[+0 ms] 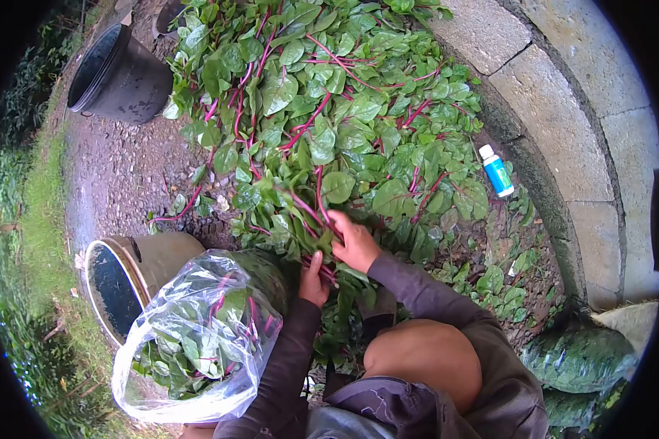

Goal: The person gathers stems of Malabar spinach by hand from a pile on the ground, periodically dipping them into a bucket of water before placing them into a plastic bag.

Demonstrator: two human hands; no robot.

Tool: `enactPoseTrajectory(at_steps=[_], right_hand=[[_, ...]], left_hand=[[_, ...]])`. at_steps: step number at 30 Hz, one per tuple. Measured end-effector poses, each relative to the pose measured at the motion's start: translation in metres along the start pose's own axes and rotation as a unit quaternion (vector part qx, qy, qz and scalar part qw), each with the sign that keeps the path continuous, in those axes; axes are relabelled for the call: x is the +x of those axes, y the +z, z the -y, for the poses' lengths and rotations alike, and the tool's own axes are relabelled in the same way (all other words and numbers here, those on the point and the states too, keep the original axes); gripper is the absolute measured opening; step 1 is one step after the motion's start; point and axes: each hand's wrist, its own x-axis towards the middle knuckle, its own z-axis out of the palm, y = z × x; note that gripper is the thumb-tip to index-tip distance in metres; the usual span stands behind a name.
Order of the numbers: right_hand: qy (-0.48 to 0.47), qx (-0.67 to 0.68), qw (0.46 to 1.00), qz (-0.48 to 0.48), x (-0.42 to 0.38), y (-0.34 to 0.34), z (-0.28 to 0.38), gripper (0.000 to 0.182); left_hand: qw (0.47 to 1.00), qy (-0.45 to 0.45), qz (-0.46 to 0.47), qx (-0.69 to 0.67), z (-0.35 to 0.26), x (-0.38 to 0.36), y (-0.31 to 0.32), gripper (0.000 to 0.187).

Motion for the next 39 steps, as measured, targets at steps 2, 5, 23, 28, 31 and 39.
enactPoseTrajectory(at_steps=[2, 5, 23, 28, 31, 39], right_hand=[[-0.059, -0.027, 0.995, 0.077, -0.016, 0.013, 0.0, 0.04], [-0.095, -0.092, 0.954, 0.268, -0.011, 0.013, -0.007, 0.038], [-0.001, -0.179, 0.984, -0.013, 0.138, -0.051, -0.002, 0.028], [0.228, 0.21, 0.943, 0.117, 0.009, -0.073, 0.021, 0.04], [0.239, 0.361, 0.895, 0.108, -0.038, -0.057, 0.006, 0.04], [0.014, -0.127, 0.912, 0.389, -0.018, -0.022, -0.011, 0.035]], left_hand=[[0.999, -0.002, 0.005, -0.035, 0.003, 0.003, -0.005, 0.032], [0.997, -0.041, -0.045, -0.045, 0.0, -0.005, -0.01, 0.031], [0.995, -0.056, -0.084, 0.015, -0.002, -0.004, -0.017, 0.029], [0.993, -0.055, -0.1, -0.027, 0.003, -0.003, -0.007, 0.027], [0.993, -0.077, -0.087, -0.008, 0.002, -0.003, -0.016, 0.029], [0.997, -0.074, 0.003, 0.02, -0.009, -0.006, -0.01, 0.03]])
